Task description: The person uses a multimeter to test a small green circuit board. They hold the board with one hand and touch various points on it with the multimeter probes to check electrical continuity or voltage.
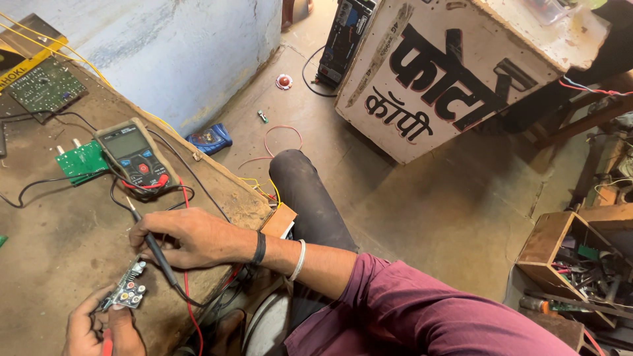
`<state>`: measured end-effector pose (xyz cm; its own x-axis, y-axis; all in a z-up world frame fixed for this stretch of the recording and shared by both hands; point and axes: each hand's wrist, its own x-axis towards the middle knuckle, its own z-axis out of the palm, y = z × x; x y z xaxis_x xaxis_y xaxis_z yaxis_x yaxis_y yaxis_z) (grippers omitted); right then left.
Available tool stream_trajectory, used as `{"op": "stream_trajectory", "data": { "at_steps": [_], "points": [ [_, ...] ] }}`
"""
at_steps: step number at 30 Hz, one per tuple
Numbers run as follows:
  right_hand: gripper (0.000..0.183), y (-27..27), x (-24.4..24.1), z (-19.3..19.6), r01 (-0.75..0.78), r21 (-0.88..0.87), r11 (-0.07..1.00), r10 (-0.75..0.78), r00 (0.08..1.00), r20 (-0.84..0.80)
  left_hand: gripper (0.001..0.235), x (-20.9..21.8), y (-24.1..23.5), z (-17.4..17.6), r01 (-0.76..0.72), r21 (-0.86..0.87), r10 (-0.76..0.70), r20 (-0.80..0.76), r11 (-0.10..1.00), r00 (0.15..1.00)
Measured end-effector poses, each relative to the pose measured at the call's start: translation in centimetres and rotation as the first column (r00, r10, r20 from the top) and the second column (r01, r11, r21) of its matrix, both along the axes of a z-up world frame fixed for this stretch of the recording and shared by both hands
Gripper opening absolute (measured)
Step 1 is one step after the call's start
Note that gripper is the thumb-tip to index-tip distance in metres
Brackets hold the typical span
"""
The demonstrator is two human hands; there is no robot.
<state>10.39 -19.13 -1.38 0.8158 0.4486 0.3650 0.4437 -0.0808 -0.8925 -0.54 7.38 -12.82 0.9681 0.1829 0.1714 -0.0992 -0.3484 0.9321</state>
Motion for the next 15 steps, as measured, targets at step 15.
{"op": "stream_trajectory", "data": {
  "at_steps": [15],
  "points": [
    [0.026,0.1,0.0,-0.2,-0.004,0.005,1.000,0.004,1.000,-0.007,0.029,-0.5,-2.2,3.6,-0.098,0.170,0.100,0.000,0.981,0.995]
  ]
}}
